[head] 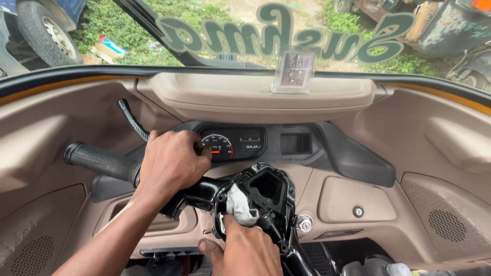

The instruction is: Repairing and cleaning the dashboard and engine components of an auto rickshaw.

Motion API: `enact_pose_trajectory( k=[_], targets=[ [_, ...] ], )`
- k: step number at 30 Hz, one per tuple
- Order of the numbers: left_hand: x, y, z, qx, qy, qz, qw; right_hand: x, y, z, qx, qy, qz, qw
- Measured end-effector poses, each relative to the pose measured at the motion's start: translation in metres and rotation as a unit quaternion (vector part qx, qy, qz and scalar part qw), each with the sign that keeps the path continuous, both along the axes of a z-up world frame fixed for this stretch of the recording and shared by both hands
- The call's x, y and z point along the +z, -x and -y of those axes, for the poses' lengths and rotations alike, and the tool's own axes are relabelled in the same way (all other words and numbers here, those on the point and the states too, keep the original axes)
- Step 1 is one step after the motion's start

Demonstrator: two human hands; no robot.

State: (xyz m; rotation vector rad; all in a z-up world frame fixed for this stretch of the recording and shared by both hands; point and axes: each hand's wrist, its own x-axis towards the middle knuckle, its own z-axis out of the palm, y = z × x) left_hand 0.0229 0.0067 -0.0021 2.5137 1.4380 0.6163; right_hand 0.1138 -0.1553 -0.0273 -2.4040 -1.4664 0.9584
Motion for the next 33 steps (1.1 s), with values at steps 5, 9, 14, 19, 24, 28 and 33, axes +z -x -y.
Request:
enact_pose_trajectory(
  k=[5, 9, 14, 19, 24, 28, 33],
  targets=[
    [-0.001, 0.002, 0.002, -0.010, -0.006, 0.012, 1.000, -0.054, -0.023, 0.024, 0.058, -0.057, -0.014, 0.997],
    [0.000, 0.002, 0.001, -0.017, -0.007, 0.026, 0.999, -0.054, -0.028, 0.034, -0.069, -0.325, -0.005, 0.943],
    [-0.001, 0.004, 0.002, -0.020, -0.009, 0.025, 0.999, -0.039, 0.000, 0.025, -0.389, -0.351, -0.256, 0.812],
    [0.002, 0.002, 0.003, -0.013, -0.002, 0.027, 1.000, -0.088, 0.022, 0.000, -0.047, -0.283, 0.195, 0.938],
    [0.001, 0.001, -0.001, -0.012, -0.018, 0.030, 0.999, -0.015, 0.002, -0.005, -0.080, -0.069, 0.023, 0.994],
    [0.004, 0.002, 0.000, -0.016, -0.004, 0.026, 1.000, -0.024, -0.010, 0.002, -0.039, -0.189, 0.034, 0.981],
    [0.000, 0.007, 0.000, -0.014, -0.013, 0.045, 0.999, 0.025, -0.022, 0.029, -0.313, -0.321, -0.113, 0.887]
  ],
)
